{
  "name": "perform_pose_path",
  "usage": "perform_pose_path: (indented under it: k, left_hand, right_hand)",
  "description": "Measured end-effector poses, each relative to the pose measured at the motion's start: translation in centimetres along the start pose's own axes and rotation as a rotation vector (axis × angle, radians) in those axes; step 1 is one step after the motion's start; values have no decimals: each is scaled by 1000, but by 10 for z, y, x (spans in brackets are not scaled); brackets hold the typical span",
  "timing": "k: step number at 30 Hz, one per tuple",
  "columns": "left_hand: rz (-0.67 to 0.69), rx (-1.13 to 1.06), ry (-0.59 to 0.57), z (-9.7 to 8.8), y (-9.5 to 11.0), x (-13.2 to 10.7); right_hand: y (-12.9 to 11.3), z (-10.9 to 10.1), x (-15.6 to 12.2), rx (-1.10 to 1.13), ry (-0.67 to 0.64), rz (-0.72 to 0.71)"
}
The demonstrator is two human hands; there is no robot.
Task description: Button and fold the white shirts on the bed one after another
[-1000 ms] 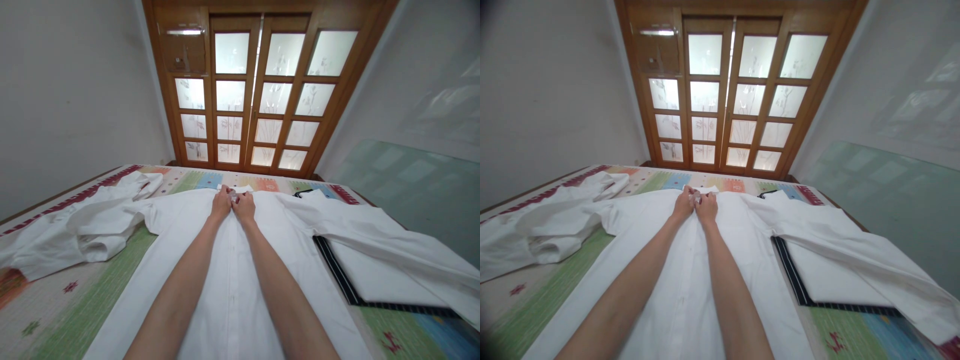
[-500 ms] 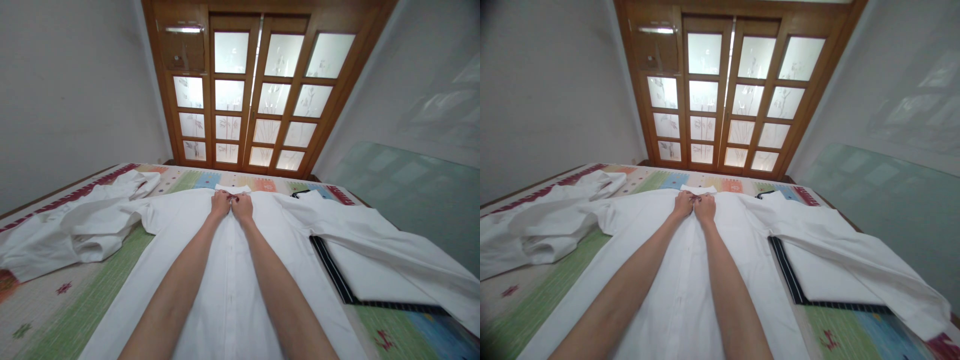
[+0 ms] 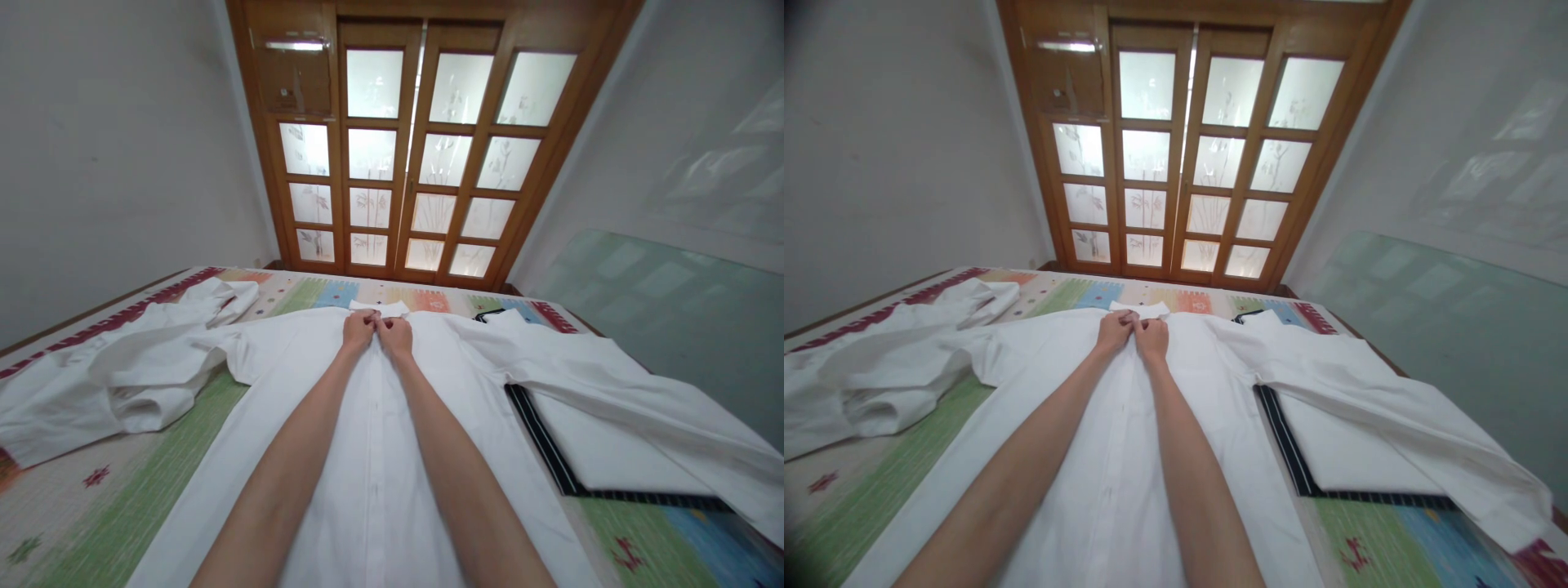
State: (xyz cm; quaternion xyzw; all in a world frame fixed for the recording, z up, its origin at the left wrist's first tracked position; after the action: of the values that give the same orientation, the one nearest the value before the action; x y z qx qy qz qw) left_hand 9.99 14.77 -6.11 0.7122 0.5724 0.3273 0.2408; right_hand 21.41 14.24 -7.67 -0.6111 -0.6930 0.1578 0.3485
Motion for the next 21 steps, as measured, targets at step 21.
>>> perform_pose_path:
  k: [21]
  left_hand:
    - [-5,9,30,5,6,2]
  right_hand:
    - [9,3,8,137,3,79]
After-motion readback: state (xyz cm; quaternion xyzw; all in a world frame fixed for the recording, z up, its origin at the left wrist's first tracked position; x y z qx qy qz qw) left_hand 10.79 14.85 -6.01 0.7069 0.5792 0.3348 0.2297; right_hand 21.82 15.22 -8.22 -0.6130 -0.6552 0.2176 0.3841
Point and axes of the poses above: each hand's wrist, its own x-axis towards the middle knuckle, its own z-axis out of the palm, y = z × x, the point moved 1 cm from there along x, towards the middle knuckle, and after that the axes turned 13 degrees about -y, right-handed, at the moved point
